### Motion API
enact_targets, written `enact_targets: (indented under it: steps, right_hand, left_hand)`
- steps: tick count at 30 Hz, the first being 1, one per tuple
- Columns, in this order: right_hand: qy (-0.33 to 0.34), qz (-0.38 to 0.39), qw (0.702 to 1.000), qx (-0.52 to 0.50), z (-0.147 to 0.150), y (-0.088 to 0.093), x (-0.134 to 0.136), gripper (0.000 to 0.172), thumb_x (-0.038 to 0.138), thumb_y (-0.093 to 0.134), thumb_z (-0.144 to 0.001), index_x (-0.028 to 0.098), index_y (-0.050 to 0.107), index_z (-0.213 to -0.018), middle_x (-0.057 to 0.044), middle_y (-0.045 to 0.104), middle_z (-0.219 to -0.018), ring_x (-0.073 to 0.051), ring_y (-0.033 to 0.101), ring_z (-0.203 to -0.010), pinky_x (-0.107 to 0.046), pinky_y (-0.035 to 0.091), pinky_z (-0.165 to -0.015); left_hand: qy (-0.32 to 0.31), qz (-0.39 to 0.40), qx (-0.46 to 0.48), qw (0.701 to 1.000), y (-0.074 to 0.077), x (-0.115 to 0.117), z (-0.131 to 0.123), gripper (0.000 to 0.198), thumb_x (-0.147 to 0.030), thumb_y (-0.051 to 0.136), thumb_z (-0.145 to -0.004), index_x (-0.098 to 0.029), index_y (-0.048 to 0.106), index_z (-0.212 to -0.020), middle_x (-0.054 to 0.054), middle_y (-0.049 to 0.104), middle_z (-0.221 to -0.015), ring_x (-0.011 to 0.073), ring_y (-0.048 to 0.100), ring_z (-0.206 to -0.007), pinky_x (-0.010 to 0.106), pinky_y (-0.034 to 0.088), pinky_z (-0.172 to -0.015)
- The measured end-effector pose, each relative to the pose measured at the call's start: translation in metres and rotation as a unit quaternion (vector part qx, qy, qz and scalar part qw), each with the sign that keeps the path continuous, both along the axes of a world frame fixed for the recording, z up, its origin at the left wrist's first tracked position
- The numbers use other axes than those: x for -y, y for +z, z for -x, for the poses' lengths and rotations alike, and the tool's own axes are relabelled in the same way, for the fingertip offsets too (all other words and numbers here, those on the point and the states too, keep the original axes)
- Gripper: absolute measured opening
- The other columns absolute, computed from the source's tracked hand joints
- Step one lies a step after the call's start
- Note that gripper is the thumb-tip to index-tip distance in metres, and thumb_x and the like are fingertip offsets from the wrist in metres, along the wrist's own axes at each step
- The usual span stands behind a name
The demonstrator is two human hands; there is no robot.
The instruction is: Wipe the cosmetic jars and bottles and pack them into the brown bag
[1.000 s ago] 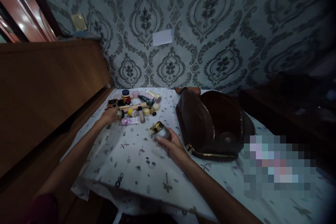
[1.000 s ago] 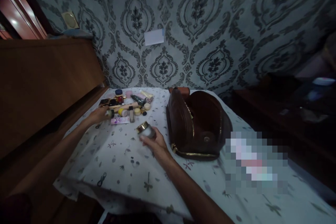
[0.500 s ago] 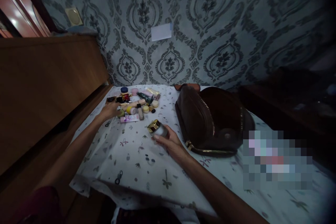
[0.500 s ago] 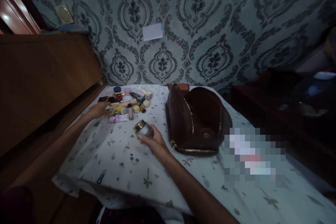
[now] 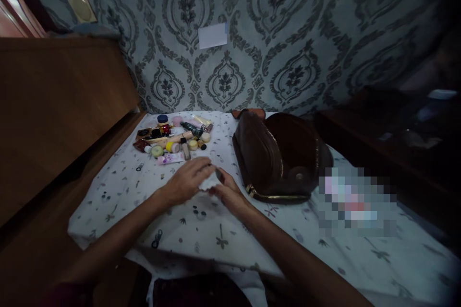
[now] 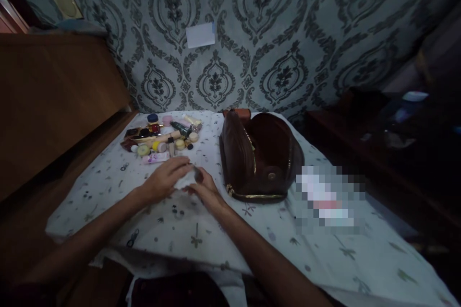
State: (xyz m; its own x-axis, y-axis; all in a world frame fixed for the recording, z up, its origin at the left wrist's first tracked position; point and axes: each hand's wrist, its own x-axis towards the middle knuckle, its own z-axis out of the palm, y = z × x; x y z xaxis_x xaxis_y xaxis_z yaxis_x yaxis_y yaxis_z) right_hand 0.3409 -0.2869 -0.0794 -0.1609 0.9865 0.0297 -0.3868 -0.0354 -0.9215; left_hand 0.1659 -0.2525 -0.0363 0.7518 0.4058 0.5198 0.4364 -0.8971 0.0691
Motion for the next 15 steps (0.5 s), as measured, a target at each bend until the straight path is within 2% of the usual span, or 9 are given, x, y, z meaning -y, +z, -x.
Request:
enact_targets:
  steps: [1,3,6,9,11,12,15]
  right_hand:
    - [-0.005,-0.01,1.0,0.012,-0.001,0.0,0.001,0.03,0.027,0.073,-0.062,0.021,0.059,-0.088,0.003,0.063,-0.074,-0.014,0.057,-0.062,-0.025,0.042,-0.054]
    - [-0.013,-0.015,0.999,0.036,-0.002,0.003,0.003,0.033,0.025,0.073,-0.062,0.021,0.059,-0.091,0.004,0.061,-0.071,-0.014,0.055,-0.061,-0.025,0.043,-0.055]
    - [-0.001,-0.018,0.998,0.061,-0.003,0.008,0.004,0.04,0.031,0.076,-0.065,0.021,0.057,-0.099,0.003,0.061,-0.075,-0.014,0.056,-0.064,-0.026,0.045,-0.058]
    - [-0.001,-0.059,0.995,0.075,-0.003,0.009,0.005,0.046,0.036,0.079,-0.066,0.021,0.056,-0.103,0.0,0.063,-0.091,-0.016,0.06,-0.081,-0.027,0.048,-0.07]
    - [-0.004,-0.084,0.992,0.094,-0.003,0.007,0.005,0.051,0.036,0.08,-0.066,0.022,0.055,-0.108,-0.001,0.063,-0.097,-0.018,0.061,-0.088,-0.029,0.049,-0.079]
    - [-0.006,-0.096,0.989,0.108,-0.004,0.005,0.005,0.054,0.036,0.08,-0.066,0.022,0.055,-0.111,-0.003,0.063,-0.101,-0.02,0.061,-0.093,-0.031,0.049,-0.082]
    - [-0.027,-0.148,0.977,0.153,-0.004,0.0,0.005,0.062,0.032,0.082,-0.065,0.023,0.055,-0.12,-0.008,0.059,-0.121,-0.026,0.057,-0.114,-0.038,0.045,-0.098]
  left_hand:
    - [-0.027,-0.011,-0.013,0.999,-0.002,0.002,-0.007,0.036,-0.023,0.046,-0.094,-0.015,0.052,-0.129,0.018,0.059,-0.129,0.0294,0.05,-0.127,0.046,0.045,-0.102]
    - [-0.041,0.006,-0.016,0.999,-0.002,0.002,-0.016,0.035,-0.028,0.047,-0.095,-0.014,0.052,-0.127,0.018,0.06,-0.127,0.0301,0.05,-0.126,0.045,0.045,-0.101]
    - [0.009,0.104,0.019,0.994,0.009,-0.003,-0.022,0.03,-0.034,0.04,-0.098,-0.016,0.058,-0.115,0.013,0.065,-0.113,0.0257,0.059,-0.109,0.04,0.048,-0.095]
    - [0.079,0.233,0.065,0.967,0.019,-0.009,-0.026,0.036,-0.038,0.035,-0.099,-0.018,0.059,-0.081,0.005,0.064,-0.079,0.0201,0.06,-0.078,0.033,0.048,-0.077]
    - [0.124,0.331,0.116,0.928,0.02,-0.014,-0.028,0.044,-0.045,0.038,-0.096,-0.019,0.051,-0.064,0.0,0.054,-0.061,0.0169,0.053,-0.064,0.03,0.044,-0.066]
    - [0.142,0.388,0.153,0.898,0.019,-0.017,-0.028,0.045,-0.049,0.042,-0.094,-0.019,0.049,-0.06,-0.002,0.05,-0.058,0.0159,0.051,-0.061,0.029,0.042,-0.063]
    - [0.153,0.532,0.265,0.79,0.01,-0.025,-0.026,0.045,-0.058,0.056,-0.083,-0.017,0.056,-0.067,-0.002,0.053,-0.06,0.0155,0.053,-0.061,0.027,0.042,-0.06]
